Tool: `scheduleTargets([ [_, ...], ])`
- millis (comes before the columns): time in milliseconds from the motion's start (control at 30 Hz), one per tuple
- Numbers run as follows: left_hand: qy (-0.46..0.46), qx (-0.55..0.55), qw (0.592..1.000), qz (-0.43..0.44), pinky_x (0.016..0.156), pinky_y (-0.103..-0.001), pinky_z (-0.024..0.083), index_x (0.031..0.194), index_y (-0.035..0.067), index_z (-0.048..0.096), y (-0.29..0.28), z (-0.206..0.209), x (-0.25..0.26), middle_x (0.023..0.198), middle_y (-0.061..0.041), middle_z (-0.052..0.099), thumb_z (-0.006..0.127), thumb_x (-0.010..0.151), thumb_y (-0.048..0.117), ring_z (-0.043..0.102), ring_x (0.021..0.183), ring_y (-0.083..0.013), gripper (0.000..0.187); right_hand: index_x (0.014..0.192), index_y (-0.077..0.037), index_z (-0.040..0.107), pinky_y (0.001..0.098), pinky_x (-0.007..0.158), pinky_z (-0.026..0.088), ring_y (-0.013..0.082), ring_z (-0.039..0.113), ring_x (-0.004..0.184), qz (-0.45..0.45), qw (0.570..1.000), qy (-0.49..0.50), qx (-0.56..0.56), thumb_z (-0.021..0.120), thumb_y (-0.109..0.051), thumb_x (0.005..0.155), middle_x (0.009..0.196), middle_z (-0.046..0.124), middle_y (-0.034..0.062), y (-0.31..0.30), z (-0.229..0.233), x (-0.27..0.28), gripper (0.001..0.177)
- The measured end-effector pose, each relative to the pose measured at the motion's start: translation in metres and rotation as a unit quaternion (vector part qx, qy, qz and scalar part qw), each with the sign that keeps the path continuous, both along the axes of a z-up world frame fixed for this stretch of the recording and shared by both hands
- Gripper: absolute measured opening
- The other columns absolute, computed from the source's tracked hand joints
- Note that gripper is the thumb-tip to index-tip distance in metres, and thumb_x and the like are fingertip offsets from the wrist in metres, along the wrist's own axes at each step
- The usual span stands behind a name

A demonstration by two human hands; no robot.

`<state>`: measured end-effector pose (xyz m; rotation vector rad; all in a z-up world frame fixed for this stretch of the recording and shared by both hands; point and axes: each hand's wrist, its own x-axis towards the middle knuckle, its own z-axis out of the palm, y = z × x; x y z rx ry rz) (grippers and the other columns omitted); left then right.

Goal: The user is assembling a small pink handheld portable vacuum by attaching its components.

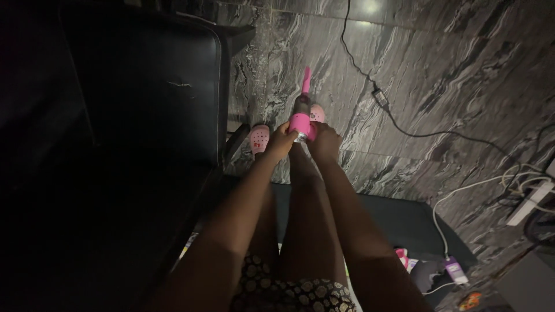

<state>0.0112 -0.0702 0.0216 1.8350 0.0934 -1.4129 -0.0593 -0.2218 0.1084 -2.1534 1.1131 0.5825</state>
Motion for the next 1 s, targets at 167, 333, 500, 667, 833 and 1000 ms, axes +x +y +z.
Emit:
scheduleTargets([
  [167, -0.028, -0.040, 0.998, 0.045, 0.082, -0.030, 0.054, 0.140, 0.001, 0.056, 0.012, -0.047, -0.012, 0.109, -0.008, 0.073, 0.067, 0.093, 0.030, 0.068, 0.093, -0.0138, 0.056, 0.119, -0.019, 0.073, 0.0516, 0.081, 0.053, 0.0348, 0.069, 0.096, 0.039, 0.998, -0.043, -0.025, 0.080, -0.025, 0.076, 0.106, 0.072, 0.0111, -0.010, -0.010, 0.008, 0.045],
  [333, -0.009, 0.028, 0.997, 0.065, 0.074, -0.031, 0.053, 0.144, 0.003, 0.052, 0.012, -0.028, 0.007, 0.101, -0.007, 0.072, 0.068, 0.090, 0.032, 0.066, 0.084, -0.0154, 0.063, 0.117, -0.022, 0.075, 0.0513, 0.083, 0.052, 0.0326, 0.069, 0.098, 0.073, 0.997, -0.038, -0.006, 0.078, -0.022, 0.080, 0.107, 0.073, 0.0082, -0.012, -0.002, 0.030, 0.037],
  [500, 0.045, -0.041, 0.984, 0.166, 0.064, -0.030, 0.051, 0.146, 0.004, 0.052, 0.050, -0.090, -0.016, 0.089, -0.005, 0.069, 0.069, 0.088, 0.034, 0.062, 0.072, -0.0138, 0.068, 0.117, -0.019, 0.075, 0.0502, 0.082, 0.053, 0.0334, 0.070, 0.096, 0.078, 0.990, -0.115, -0.016, 0.078, -0.024, 0.076, 0.107, 0.074, 0.0105, 0.002, -0.018, 0.026, 0.042],
  [667, 0.041, 0.084, 0.990, 0.108, 0.057, -0.030, 0.047, 0.137, 0.005, 0.060, 0.033, 0.005, 0.023, 0.079, -0.003, 0.066, 0.065, 0.093, 0.046, 0.060, 0.064, -0.0119, 0.060, 0.099, -0.010, 0.077, 0.0510, 0.076, 0.053, 0.0407, 0.069, 0.085, 0.053, 0.984, -0.161, 0.055, 0.080, -0.032, 0.074, 0.089, 0.072, 0.0200, -0.003, 0.080, 0.079, 0.034],
  [833, 0.065, 0.107, 0.982, 0.145, 0.050, -0.031, 0.043, 0.114, 0.000, 0.070, 0.052, 0.009, 0.014, 0.072, -0.001, 0.058, 0.065, 0.095, 0.050, 0.056, 0.058, -0.0121, 0.054, 0.091, -0.008, 0.076, 0.0500, 0.077, 0.053, 0.0424, 0.069, 0.084, 0.040, 0.983, -0.158, 0.088, 0.071, -0.018, 0.077, 0.086, 0.072, 0.0204, 0.018, 0.092, 0.078, 0.019],
  [1000, -0.073, 0.006, 0.986, 0.150, 0.067, -0.026, 0.053, 0.117, 0.007, 0.070, 0.096, -0.039, -0.020, 0.090, 0.004, 0.074, 0.074, 0.095, 0.040, 0.069, 0.078, -0.0081, 0.039, 0.091, -0.009, 0.075, 0.0523, 0.076, 0.052, 0.0416, 0.069, 0.085, 0.072, 0.978, -0.190, 0.043, 0.070, -0.011, 0.077, 0.087, 0.072, 0.0183, 0.047, 0.058, 0.053, 0.015],
])
